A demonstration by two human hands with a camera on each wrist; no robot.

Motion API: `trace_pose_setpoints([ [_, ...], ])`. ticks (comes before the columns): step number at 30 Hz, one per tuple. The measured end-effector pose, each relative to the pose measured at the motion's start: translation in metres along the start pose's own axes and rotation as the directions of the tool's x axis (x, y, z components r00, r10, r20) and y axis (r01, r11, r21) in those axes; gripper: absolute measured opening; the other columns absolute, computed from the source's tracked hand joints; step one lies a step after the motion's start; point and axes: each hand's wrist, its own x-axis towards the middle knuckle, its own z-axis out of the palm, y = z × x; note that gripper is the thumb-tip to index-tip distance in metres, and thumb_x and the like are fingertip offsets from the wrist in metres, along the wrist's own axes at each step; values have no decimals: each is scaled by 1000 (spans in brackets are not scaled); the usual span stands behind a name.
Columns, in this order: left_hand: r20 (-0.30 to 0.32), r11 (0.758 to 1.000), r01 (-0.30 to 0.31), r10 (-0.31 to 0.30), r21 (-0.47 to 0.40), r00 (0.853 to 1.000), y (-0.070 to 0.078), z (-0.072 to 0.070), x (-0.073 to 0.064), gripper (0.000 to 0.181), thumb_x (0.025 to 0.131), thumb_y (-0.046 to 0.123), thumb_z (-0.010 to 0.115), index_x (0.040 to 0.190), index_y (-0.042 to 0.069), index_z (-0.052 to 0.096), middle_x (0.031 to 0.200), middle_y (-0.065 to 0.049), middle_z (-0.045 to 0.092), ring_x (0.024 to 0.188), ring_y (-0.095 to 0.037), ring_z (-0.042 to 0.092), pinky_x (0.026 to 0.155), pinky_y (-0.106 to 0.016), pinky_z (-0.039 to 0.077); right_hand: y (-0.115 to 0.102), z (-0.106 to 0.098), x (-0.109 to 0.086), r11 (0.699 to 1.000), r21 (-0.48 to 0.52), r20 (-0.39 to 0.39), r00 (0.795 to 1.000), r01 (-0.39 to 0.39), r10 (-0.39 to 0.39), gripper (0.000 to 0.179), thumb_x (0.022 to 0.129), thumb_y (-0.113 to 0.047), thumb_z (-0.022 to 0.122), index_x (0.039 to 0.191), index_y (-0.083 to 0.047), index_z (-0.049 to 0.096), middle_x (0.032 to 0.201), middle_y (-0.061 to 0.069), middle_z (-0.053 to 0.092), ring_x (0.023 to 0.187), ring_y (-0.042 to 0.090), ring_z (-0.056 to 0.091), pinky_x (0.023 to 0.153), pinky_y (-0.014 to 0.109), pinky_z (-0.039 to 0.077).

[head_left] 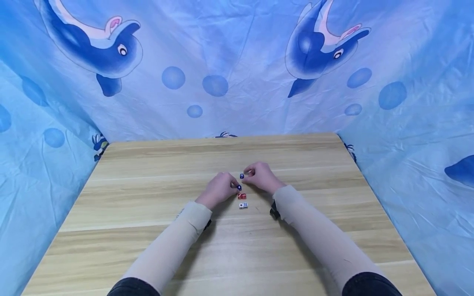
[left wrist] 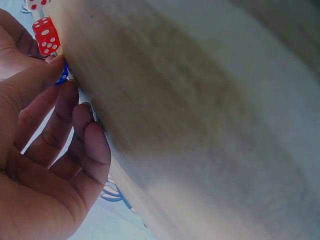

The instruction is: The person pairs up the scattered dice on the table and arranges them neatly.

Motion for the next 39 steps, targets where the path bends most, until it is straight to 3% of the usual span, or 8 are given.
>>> trace_pose_setpoints([
  [6, -4, 1000, -1, 1, 1, 1000, 0, 1, 1, 8, 86, 14, 82, 94, 13, 81, 91, 1, 74, 84, -15, 65, 80, -35, 53, -1, 2, 1, 1000, -17, -14, 1000, 18, -18, 21, 85, -17, 84, 104, -9, 78, 79, -2, 67, 71, 16, 60, 67, 31, 49],
  [17, -1, 1000, 14, -14, 4, 1000, 1, 3, 1, 7, 86, 14, 82, 93, 14, 81, 95, 0, 74, 90, -18, 67, 84, -36, 53, -3, 4, 1, 997, -76, -22, 1000, 19, -21, 13, 87, -16, 83, 98, -11, 79, 84, -3, 67, 73, 14, 61, 70, 31, 50],
  [22, 1, 1000, 20, -20, 4, 1000, 1, 2, 2, 8, 86, 14, 82, 94, 14, 81, 95, 1, 74, 89, -17, 66, 83, -36, 52, -3, 4, -5, 995, -68, 28, 997, 69, -67, 10, 88, -12, 81, 98, -9, 79, 77, -4, 67, 68, 14, 60, 65, 30, 49],
  [27, 11, 999, 38, -38, -3, 999, 2, 2, 2, 10, 86, 14, 82, 96, 13, 81, 97, -1, 74, 85, -15, 64, 82, -35, 52, -1, 6, -16, 994, -57, 96, 992, 92, -86, 12, 89, -11, 80, 101, -10, 79, 78, -6, 67, 72, 13, 61, 69, 30, 50],
  [39, 8, 1000, 23, -23, -2, 1000, 2, 4, 4, 12, 86, 14, 82, 98, 13, 81, 98, 0, 74, 87, -15, 64, 85, -36, 51, 0, 3, -19, 989, -78, 114, 987, 124, -115, 18, 87, -8, 80, 106, -9, 78, 80, -5, 67, 75, 13, 61, 76, 32, 50],
])
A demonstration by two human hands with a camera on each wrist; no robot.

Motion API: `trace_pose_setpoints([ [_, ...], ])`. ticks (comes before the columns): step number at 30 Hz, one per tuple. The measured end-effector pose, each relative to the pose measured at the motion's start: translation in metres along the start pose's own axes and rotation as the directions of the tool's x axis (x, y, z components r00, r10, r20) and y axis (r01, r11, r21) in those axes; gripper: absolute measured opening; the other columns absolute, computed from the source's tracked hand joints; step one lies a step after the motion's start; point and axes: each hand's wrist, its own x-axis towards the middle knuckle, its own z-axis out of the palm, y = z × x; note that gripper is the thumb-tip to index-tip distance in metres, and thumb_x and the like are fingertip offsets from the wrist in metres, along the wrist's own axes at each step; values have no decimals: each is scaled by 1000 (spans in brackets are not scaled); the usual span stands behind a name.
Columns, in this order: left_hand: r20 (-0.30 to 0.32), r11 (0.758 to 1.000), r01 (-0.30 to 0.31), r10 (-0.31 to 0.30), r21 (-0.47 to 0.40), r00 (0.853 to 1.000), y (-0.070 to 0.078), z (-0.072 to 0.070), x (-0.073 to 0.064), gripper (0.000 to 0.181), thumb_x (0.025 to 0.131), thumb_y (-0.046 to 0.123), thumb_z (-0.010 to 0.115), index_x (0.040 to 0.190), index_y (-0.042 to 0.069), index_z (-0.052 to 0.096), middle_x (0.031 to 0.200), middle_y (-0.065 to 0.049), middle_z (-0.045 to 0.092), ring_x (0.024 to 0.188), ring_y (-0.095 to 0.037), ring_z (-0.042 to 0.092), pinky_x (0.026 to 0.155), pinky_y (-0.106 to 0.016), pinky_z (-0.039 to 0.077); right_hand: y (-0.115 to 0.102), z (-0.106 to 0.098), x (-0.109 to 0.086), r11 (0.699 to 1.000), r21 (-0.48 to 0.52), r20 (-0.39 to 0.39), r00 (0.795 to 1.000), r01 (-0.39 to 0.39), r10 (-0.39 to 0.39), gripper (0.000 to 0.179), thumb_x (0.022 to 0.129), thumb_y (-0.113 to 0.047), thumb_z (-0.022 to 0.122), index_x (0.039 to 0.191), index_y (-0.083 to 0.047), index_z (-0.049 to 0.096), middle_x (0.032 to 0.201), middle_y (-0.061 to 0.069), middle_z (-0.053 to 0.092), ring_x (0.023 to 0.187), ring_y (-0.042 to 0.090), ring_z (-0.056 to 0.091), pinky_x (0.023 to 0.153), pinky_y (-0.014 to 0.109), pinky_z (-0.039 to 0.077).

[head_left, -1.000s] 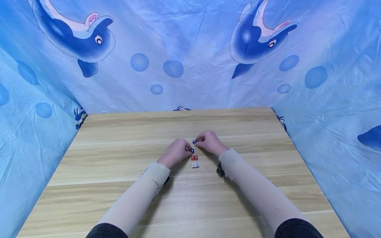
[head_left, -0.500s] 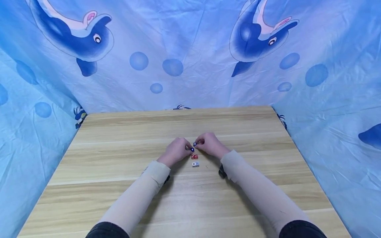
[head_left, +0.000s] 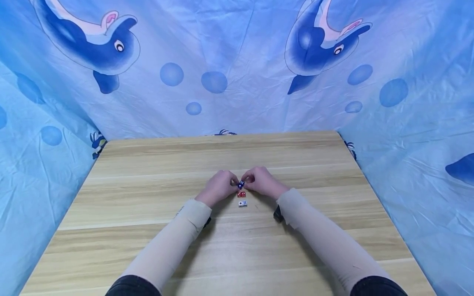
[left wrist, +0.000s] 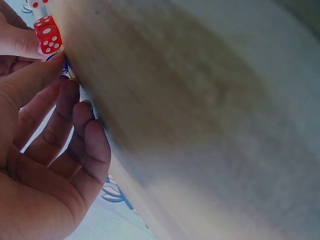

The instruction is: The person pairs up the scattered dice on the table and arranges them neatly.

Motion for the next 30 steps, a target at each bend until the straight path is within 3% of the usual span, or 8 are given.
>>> trace_pose_setpoints([
  [11, -18, 1000, -17, 18, 9, 1000, 0, 1, 0, 11, 86, 13, 82, 97, 12, 81, 96, -1, 74, 88, -17, 66, 84, -36, 52, -2, -3, -2, 1000, -7, 30, 999, 21, -21, 26, 88, -6, 79, 114, -9, 77, 84, -6, 69, 77, 11, 62, 75, 31, 51],
  [30, -30, 999, -34, 35, 20, 999, -4, -1, -2, 9, 87, 9, 80, 95, 12, 81, 90, 0, 74, 79, -14, 65, 77, -34, 53, 1, -4, -3, 997, -26, 43, 997, 70, -69, 10, 84, -15, 86, 92, -15, 80, 76, -11, 68, 75, 10, 62, 76, 31, 51],
])
